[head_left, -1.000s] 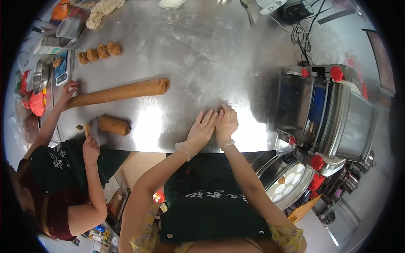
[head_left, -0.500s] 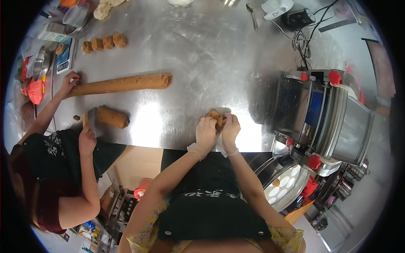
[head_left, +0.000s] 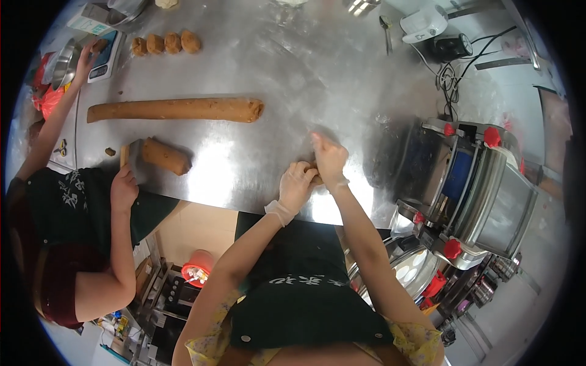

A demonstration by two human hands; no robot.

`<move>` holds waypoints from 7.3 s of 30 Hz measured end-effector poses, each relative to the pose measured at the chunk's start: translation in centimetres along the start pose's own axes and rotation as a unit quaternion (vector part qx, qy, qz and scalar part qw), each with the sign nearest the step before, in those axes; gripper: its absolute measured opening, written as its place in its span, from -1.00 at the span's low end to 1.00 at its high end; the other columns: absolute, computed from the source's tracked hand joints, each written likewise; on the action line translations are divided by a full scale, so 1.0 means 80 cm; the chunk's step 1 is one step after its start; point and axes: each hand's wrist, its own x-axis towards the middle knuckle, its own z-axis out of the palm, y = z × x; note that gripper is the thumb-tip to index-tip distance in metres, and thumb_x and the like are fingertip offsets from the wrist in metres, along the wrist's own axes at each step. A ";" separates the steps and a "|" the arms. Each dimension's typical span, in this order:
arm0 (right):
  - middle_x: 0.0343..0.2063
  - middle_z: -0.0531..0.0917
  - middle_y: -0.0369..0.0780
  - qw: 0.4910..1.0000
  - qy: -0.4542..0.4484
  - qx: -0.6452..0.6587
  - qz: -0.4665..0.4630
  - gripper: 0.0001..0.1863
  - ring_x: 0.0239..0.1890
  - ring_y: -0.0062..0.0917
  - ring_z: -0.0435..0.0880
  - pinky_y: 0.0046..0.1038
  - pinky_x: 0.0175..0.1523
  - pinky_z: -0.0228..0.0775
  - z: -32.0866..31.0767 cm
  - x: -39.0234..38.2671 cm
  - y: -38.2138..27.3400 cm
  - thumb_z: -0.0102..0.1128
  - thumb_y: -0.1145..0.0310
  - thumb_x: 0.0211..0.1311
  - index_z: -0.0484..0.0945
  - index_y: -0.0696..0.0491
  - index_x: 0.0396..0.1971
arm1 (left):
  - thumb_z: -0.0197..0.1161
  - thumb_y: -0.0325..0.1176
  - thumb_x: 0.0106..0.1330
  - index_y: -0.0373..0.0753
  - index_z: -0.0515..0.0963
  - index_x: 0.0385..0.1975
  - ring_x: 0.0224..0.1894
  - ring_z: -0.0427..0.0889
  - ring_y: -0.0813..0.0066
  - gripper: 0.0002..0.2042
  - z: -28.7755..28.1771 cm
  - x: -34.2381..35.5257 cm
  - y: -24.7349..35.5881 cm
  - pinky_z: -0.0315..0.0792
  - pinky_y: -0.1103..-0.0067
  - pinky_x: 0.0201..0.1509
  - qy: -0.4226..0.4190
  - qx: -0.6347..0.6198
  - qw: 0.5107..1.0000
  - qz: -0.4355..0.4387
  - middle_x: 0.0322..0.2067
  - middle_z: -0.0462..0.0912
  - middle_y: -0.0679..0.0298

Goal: Portioning, rolling, and shaping dough into round buns or rolls.

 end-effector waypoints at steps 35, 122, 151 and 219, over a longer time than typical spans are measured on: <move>-0.69 0.58 -0.20 0.982 0.177 -0.004 0.061 -0.70 -0.69 -0.27 0.55 -0.27 -0.55 0.38 -0.020 -0.045 0.029 0.17 0.20 0.39 0.58 0.04 -0.52 | 0.36 -0.46 0.13 -0.18 0.63 -0.34 -0.17 0.62 0.27 -0.88 0.008 0.013 0.055 0.54 0.44 -0.25 0.016 -0.103 0.973 -0.206 -0.28 0.62 0.29; -0.75 0.55 -0.21 1.000 0.000 -0.010 -0.029 -0.53 -0.72 -0.28 0.53 -0.28 -0.61 0.33 -0.019 -0.024 0.022 0.17 0.11 0.36 0.51 0.03 -0.73 | 0.44 -0.43 0.03 -0.23 0.58 -0.33 -0.08 0.58 0.15 -0.78 -0.002 -0.007 0.032 0.55 0.34 -0.14 -0.026 -0.066 0.993 -0.095 -0.17 0.54 0.21; -0.70 0.58 -0.17 0.979 0.052 0.065 0.187 -0.64 -0.68 -0.26 0.57 -0.27 -0.55 0.39 -0.053 -0.078 0.049 0.11 0.19 0.44 0.60 0.07 -0.55 | 0.39 -0.52 0.09 -0.17 0.60 -0.21 -0.14 0.65 0.25 -0.75 0.028 -0.006 0.052 0.58 0.46 -0.12 -0.053 -0.125 0.988 -0.072 -0.08 0.65 0.25; -0.67 0.61 -0.15 0.939 0.147 0.009 0.310 -0.67 -0.64 -0.22 0.60 -0.24 -0.50 0.42 -0.033 -0.123 0.011 0.17 0.21 0.39 0.57 0.07 -0.56 | 0.43 -0.47 0.03 -0.20 0.52 0.08 0.10 0.49 0.20 -0.48 -0.016 0.034 0.017 0.54 0.39 0.03 -0.271 -0.138 0.953 -0.008 0.06 0.49 0.27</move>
